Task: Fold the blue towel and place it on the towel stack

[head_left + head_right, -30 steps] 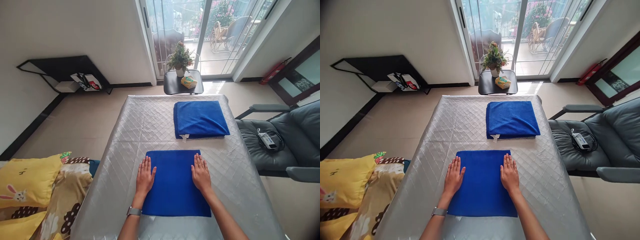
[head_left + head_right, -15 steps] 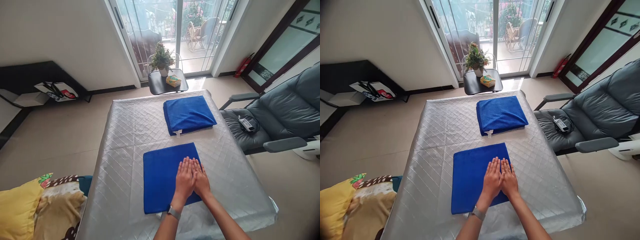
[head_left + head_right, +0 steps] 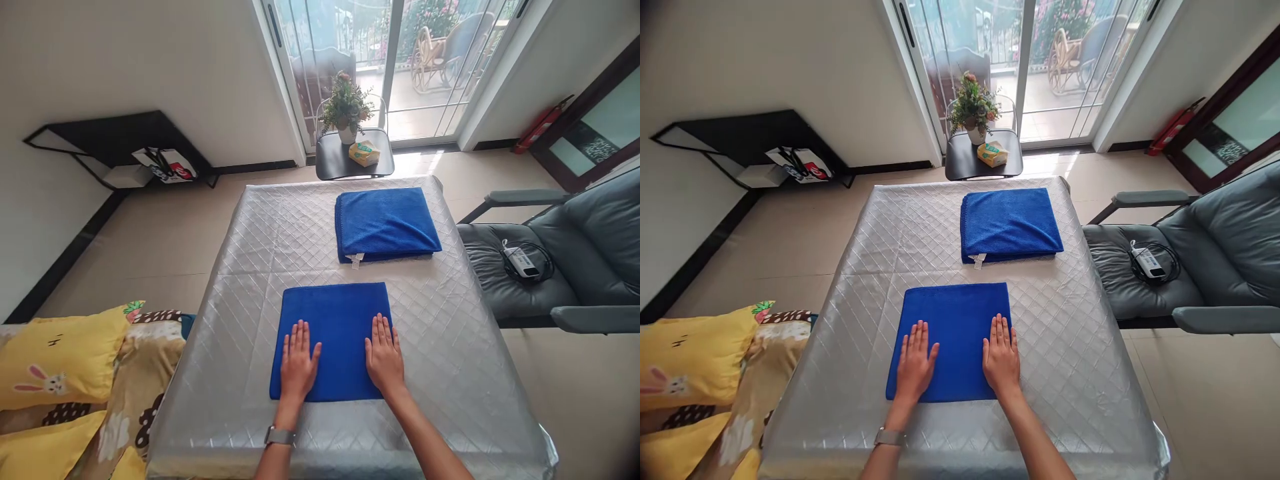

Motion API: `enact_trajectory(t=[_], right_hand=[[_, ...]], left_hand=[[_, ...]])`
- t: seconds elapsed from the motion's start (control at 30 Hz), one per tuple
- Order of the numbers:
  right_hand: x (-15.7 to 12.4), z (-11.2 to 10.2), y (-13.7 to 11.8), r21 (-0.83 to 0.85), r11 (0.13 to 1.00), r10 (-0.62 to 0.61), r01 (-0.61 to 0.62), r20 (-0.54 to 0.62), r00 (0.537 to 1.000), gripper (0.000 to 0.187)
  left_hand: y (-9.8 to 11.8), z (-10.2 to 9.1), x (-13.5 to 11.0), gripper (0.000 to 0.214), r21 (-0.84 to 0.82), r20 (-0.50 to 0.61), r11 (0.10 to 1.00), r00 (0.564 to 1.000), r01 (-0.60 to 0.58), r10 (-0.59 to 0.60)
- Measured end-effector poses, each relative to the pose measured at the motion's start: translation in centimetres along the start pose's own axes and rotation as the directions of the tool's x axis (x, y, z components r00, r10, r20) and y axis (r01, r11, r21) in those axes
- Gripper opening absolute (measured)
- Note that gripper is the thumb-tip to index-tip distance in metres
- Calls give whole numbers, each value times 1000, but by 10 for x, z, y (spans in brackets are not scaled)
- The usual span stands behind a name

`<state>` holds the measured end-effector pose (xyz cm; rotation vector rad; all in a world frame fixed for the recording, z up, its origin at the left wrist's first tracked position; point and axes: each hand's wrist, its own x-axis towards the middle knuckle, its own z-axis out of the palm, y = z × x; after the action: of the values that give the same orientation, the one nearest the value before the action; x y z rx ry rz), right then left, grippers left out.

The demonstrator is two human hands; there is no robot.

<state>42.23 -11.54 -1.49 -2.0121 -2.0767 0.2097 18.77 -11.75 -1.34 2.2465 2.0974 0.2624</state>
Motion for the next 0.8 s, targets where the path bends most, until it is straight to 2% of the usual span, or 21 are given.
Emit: enact_trajectory(t=[0.07,0.13,0.23,0.3,0.37,0.43,0.5,0.57,0.6,0.63,0.7,0.8], right_hand=[[-2,-3,1,11,1000,-5,5,-10,1000,64],[-11,-6,3,11,1000,-25,26,-29,999,65],[-34,-10,8,-10,998,-66,66,-55,996,67],[-51,-10,13,-26,996,-82,81,-59,995,69],[-64,-8,16,-42,995,-90,87,-59,994,70],[-70,-5,17,-57,994,-94,91,-63,994,71],[-71,-3,18,-70,993,-104,100,-59,993,70],[-70,-2,18,-78,991,-111,107,-51,993,70],[-70,-2,18,-80,991,-112,108,-47,993,70],[-69,-2,18,-83,991,-109,105,-47,993,70],[-69,-2,18,-88,992,-99,94,-54,994,71],[-69,-1,17,-97,992,-89,83,-61,994,71]], left_hand=[[-26,-4,-10,68,11,-12,998,998,63,-63],[-43,-9,-18,68,4,-10,996,996,93,-93],[-41,-19,-22,68,-41,-44,990,990,133,-135],[-18,-23,-22,67,-89,-78,985,984,150,-157],[21,-22,-21,65,-137,-70,986,992,90,-100],[67,-17,-20,65,-181,-20,980,996,-86,84],[109,-10,-20,67,-245,46,927,952,-284,303],[132,-4,-21,66,-283,69,892,920,-352,385],[134,-2,-23,66,-286,71,893,921,-349,382],[129,-1,-25,67,-278,69,901,929,-332,364],[101,-3,-31,69,-244,69,924,946,-293,318],[34,-9,-46,70,-150,61,966,973,-211,222]])
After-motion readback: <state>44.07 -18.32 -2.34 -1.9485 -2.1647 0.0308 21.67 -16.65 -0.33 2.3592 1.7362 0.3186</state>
